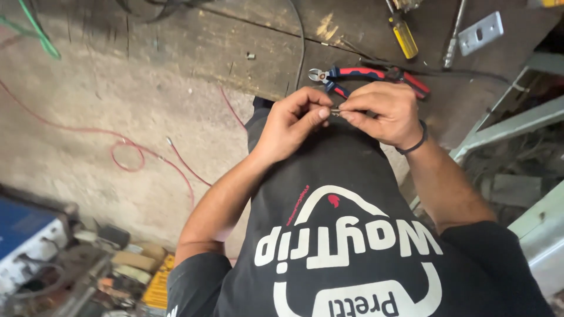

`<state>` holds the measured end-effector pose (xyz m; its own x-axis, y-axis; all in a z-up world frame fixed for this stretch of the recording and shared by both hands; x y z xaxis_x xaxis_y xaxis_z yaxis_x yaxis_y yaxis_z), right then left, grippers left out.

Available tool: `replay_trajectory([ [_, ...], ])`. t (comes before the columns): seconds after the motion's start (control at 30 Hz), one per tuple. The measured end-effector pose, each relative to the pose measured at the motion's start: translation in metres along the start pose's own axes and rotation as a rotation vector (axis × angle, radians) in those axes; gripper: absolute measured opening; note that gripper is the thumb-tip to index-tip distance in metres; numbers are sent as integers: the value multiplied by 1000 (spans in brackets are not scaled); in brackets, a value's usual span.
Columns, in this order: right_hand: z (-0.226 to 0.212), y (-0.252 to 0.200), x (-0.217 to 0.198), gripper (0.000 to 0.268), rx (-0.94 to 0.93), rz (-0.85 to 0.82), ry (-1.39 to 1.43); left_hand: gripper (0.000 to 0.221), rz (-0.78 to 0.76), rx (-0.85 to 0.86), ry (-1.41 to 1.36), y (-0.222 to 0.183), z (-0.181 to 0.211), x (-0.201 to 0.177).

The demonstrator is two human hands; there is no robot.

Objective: Stripping electrical wires and connecting them to a small electronic component on a repair bench.

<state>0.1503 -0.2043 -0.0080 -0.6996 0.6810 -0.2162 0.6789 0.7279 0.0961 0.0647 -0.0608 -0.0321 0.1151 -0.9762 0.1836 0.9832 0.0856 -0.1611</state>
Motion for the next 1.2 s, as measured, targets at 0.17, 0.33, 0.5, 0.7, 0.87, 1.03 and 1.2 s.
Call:
replay_trajectory([
  [0.17, 21, 0, -16, 10, 61, -56, 82, 13, 142, 36, -22, -4, -17, 17],
  [0.33, 41, -12, -18, 20, 154, -97, 118, 12, 190, 35, -132, 0, -30, 36],
  [0.5, 49, -20, -11, 20, 236, -51, 193, 10, 102, -1, -134, 12, -34, 45],
  [0.7, 63, -24, -10, 11, 274, 33, 156, 7, 25, -9, 43, 18, -39, 33],
  [0.87, 52, -22, -9, 9, 281, 129, 63, 13, -147, -34, 316, 27, -20, 18],
  [1.03, 52, -31, -7, 10, 366, 256, 11, 14, -400, -12, 397, 37, -9, 19],
  [1.2, 30, -32, -4, 7, 471, 306, 8, 9, -506, 2, 203, 45, -13, 23],
])
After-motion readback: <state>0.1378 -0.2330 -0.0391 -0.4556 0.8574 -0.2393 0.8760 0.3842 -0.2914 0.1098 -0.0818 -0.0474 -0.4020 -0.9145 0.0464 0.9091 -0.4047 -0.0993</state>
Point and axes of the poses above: each hand's wrist, its own y-axis towards the middle knuckle, its own x-axis out of the palm, z = x × y, the point moved 9 cm from there along y, towards the middle knuckle, and after that the axes turned 10 degrees about x, right-handed, at the moved point
